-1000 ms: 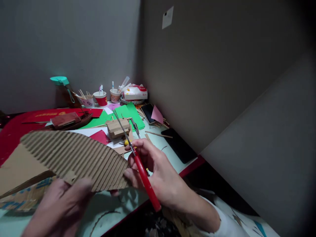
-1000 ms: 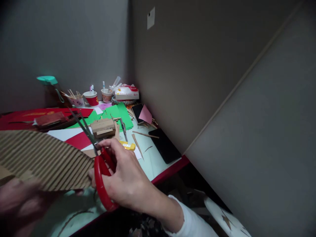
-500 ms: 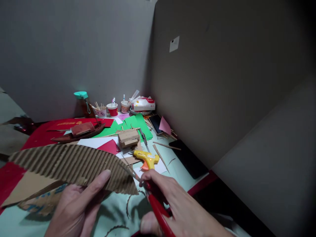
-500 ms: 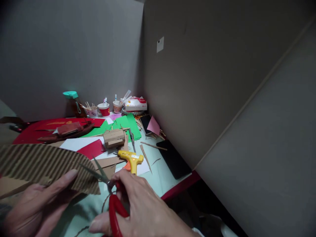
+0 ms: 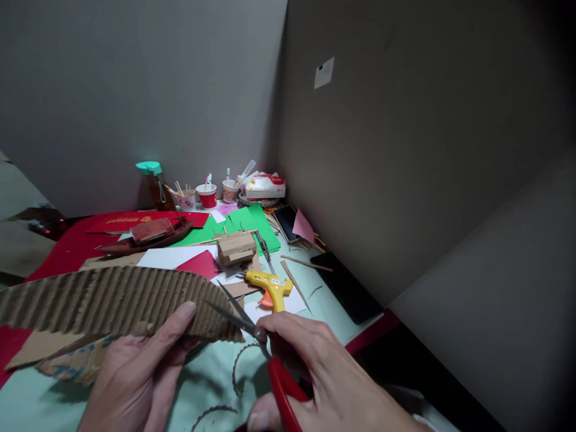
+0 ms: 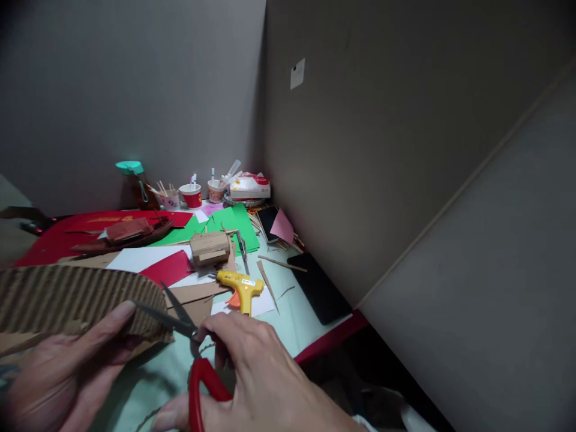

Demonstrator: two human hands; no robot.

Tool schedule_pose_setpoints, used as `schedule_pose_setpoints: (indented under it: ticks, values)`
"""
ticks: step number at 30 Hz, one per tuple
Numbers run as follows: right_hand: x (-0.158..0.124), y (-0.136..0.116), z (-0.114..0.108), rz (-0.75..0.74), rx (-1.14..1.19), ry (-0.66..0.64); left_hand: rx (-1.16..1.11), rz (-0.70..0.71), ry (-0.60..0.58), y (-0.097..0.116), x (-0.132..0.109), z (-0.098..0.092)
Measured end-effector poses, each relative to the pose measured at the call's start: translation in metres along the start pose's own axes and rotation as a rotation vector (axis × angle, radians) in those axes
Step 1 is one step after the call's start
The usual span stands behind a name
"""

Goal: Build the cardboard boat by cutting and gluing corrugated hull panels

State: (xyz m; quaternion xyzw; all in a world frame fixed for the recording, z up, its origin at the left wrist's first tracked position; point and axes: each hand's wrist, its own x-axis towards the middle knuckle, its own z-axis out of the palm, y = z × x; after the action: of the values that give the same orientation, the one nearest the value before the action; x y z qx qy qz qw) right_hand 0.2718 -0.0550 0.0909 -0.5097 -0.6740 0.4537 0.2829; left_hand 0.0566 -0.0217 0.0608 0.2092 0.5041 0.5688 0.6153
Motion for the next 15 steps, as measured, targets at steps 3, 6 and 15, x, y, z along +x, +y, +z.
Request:
schedule_pose_setpoints:
  ticks: [3, 6, 15]
  values:
    - [0.003, -0.005, -0.002, 0.011, -0.055, -0.015, 0.017, 0.02, 0.006, -0.001, -0.001, -0.002]
    - [0.003, -0.007, -0.003, 0.022, -0.071, 0.006, 0.022, 0.005, -0.005, -0.001, -0.002, -0.002]
    - [-0.007, 0.002, -0.003, -0.035, -0.096, 0.069, 0.033, -0.052, -0.046, -0.002, 0.001, -0.003]
